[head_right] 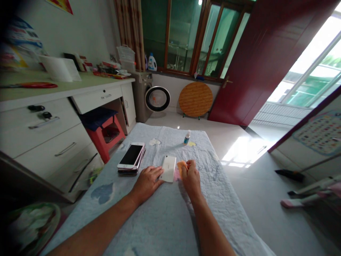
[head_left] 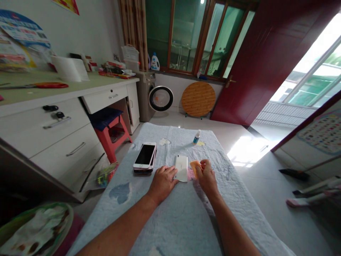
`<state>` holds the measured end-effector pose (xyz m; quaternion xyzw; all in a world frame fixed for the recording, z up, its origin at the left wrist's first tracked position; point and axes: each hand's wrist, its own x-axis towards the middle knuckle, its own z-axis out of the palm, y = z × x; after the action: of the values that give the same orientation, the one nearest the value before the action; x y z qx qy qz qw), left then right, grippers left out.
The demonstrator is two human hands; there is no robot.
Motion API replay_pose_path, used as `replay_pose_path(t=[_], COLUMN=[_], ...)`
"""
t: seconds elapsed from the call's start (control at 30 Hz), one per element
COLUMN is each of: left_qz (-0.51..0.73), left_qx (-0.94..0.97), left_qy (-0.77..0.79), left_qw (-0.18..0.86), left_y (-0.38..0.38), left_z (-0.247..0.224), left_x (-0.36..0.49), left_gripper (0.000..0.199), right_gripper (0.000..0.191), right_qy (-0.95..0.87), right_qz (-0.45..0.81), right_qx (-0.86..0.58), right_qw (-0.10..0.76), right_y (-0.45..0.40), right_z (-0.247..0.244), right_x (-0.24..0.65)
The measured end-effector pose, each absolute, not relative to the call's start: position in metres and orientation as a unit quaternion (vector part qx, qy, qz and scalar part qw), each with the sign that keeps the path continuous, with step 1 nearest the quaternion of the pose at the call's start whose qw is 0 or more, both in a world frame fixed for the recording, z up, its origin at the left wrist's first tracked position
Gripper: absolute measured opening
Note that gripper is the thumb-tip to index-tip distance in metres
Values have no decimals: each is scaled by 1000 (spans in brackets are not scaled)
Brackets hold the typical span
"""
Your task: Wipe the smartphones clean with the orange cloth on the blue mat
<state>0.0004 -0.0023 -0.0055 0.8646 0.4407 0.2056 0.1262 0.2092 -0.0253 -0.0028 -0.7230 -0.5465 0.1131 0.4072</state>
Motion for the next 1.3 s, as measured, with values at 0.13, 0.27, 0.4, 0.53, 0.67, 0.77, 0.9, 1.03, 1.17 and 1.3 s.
replay_pose_path(t=[0.13, 0.27, 0.4, 0.53, 0.67, 0.77, 0.9, 1.03, 1.17, 1.3], left_qz=[210, 215, 219, 203, 177, 153, 121, 97, 119, 132], left_qx=[864, 863, 864, 866, 866, 864, 864, 844, 823, 812], left_qy=[437, 435, 431, 434, 443, 451, 462, 510, 540, 554], left_qw=[135, 143, 142, 144, 152, 162, 157, 137, 127, 128], left_y=[-3, -4, -4, -6, -11, -14, -17, -17, -17, -16], left_z=[-4, -4, -6, -5, -3, 2, 15, 27, 25, 19], left_x=[0, 1, 1, 2, 3, 6, 13, 29, 45, 50], left_gripper=[43, 58, 60, 60, 62, 66, 62, 58, 80, 87], right_gripper=[24, 19, 17, 22, 20, 19, 29, 49, 51, 42], right_qy=[-538, -555, -601, -598, -552, -552, -590, -593, -582, -564], right_qz=[106, 46, -22, -10, 43, 52, 57, 18, -15, -39], right_qx=[-738, -758, -749, -751, -771, -771, -746, -739, -737, -735], right_qw=[394, 339, 277, 280, 315, 313, 304, 320, 343, 374], right_y=[-29, -28, -25, -22, -23, -25, -27, -25, -22, -21], right_z=[4, 2, -7, -12, -10, -6, -1, -1, -6, -7], right_x=[217, 224, 233, 239, 236, 234, 233, 236, 242, 244])
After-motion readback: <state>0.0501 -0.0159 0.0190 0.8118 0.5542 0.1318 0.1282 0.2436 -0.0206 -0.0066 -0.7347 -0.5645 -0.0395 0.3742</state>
